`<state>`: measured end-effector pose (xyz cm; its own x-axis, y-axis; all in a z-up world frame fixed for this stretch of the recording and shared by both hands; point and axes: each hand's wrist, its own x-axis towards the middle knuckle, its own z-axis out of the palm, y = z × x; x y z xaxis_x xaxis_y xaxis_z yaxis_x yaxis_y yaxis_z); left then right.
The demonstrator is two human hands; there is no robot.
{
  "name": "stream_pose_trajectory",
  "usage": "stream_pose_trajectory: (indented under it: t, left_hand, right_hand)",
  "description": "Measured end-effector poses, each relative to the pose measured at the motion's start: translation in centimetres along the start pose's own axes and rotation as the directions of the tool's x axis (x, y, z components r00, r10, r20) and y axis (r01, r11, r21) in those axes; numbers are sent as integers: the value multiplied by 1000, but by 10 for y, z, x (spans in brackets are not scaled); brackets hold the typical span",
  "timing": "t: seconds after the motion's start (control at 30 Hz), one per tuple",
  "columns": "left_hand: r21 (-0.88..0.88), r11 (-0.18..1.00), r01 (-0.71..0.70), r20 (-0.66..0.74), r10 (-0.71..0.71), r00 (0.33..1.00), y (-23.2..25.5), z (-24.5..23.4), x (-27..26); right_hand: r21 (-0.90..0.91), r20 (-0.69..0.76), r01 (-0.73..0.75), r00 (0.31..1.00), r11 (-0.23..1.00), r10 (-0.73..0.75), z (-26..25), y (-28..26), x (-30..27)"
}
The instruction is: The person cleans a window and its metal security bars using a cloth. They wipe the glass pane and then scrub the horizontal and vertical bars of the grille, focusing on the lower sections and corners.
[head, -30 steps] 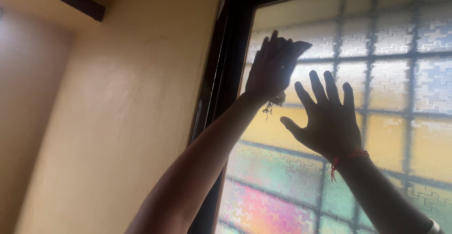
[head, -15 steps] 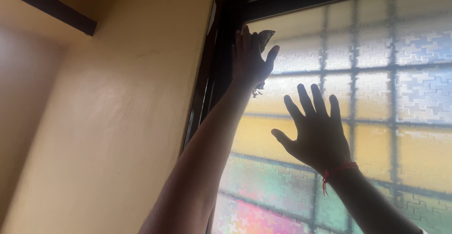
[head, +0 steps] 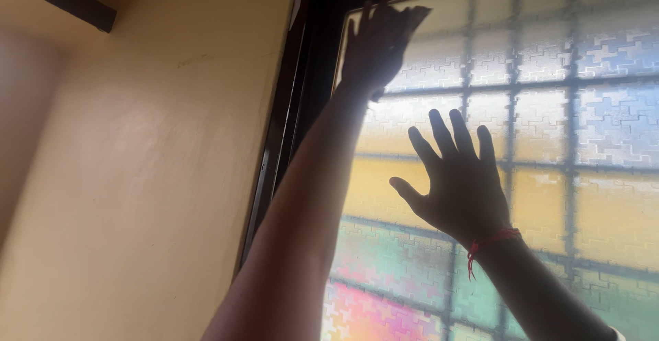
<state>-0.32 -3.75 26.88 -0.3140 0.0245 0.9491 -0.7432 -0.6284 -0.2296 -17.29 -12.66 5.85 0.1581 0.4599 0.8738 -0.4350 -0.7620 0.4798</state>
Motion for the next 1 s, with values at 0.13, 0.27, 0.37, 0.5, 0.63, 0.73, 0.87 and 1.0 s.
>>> stream_pose_trajectory:
  t: [0.13, 0.27, 0.37, 0.5, 0.63, 0.73, 0.87, 1.0]
  left_hand:
    - [186, 981, -51, -76, 66, 995, -58, 5, -34]
    - [-111, 992, -56, -95, 45, 994, -66, 6, -61]
    - [-240, 956, -167, -338, 79, 938, -49, -3, -83]
    - [-265, 935, -236, -447, 98, 889, -47, -17, -108]
    - [-102, 994, -35, -471, -17, 882, -59, -6, -95]
    - [-33, 999, 38, -407, -48, 912, -73, 7, -66]
    - [-350, 936, 20, -413, -174, 894, -72, 19, -46]
    - [-318, 923, 215, -269, -306, 913, -76, 20, -15]
  right_hand:
    - [-8, -5, 2, 1000, 1000, -2, 1, 1, -1]
    - [17, -20, 10, 1000, 1000, -9, 3, 2, -2]
    - [2, -8, -7, 1000, 1000, 7, 2, -1, -5]
    - [-24, 2, -2, 1000, 1000, 2, 2, -1, -7]
    - [-24, 14, -4, 1000, 1000, 4, 1, -2, -6]
    - [-57, 38, -11, 999, 998, 13, 1, -2, -3]
    - [-55, 62, 5, 998, 998, -1, 3, -3, 4]
    - [-29, 89, 79, 993, 996, -77, 13, 12, 39]
